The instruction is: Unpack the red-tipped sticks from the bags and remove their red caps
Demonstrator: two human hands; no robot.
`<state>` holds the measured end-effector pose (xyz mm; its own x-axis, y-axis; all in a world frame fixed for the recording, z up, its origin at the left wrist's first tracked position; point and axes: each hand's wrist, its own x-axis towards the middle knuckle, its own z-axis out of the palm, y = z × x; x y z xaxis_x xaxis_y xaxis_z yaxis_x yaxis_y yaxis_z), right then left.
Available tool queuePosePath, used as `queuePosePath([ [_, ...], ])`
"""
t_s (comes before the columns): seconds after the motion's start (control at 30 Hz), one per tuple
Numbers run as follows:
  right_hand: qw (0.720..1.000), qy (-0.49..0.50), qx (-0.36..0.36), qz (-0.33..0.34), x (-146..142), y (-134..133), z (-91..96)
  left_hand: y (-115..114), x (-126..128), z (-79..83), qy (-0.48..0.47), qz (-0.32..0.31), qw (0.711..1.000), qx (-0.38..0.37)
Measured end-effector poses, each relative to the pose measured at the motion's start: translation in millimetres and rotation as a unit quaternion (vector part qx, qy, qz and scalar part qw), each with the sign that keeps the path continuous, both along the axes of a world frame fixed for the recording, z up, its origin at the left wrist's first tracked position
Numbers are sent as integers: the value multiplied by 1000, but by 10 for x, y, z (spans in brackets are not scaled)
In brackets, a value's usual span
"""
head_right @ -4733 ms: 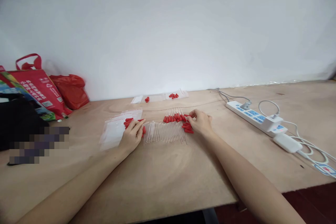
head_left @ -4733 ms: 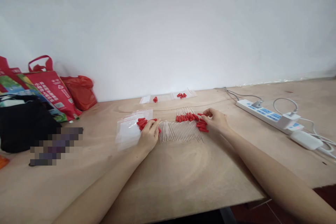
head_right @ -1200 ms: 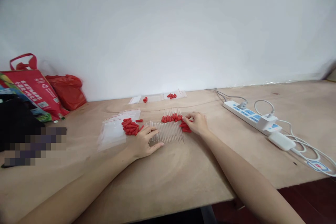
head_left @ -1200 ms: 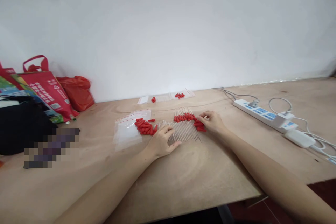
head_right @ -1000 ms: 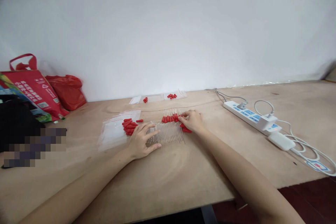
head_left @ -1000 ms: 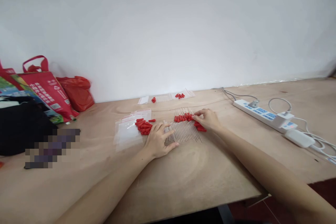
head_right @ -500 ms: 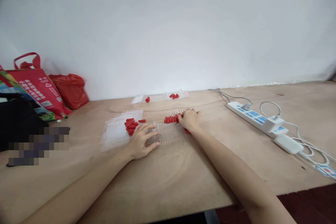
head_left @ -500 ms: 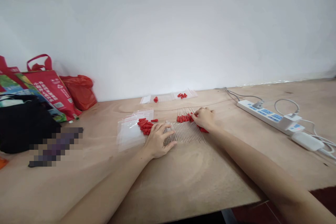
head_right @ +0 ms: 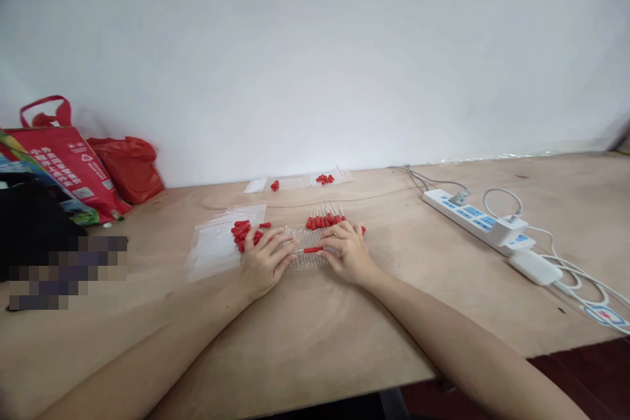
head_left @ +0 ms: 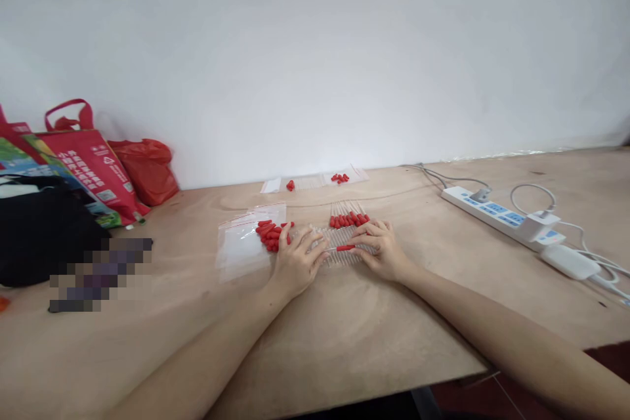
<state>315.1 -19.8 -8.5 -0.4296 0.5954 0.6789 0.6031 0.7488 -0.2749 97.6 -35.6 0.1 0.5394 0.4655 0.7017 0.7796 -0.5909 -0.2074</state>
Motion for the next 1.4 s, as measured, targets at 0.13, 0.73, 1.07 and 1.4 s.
queuePosePath([
  [0.13, 1000, -7, 17, -10, -81, -46, -7, -19, 43, 4, -1, -19, 1000, 20],
  [0.73, 996, -85, 39, 13, 116, -34, 124, -46, -119, 42, -2, -18, 999, 32],
  [1.07, 974, 178, -102, -96, 339, 390, 59, 57, -323, -83, -61, 28, 997, -38],
  [1.4, 932, 208, -211, -207, 534, 491, 7, 244, 47, 45, -30, -6, 998, -57],
])
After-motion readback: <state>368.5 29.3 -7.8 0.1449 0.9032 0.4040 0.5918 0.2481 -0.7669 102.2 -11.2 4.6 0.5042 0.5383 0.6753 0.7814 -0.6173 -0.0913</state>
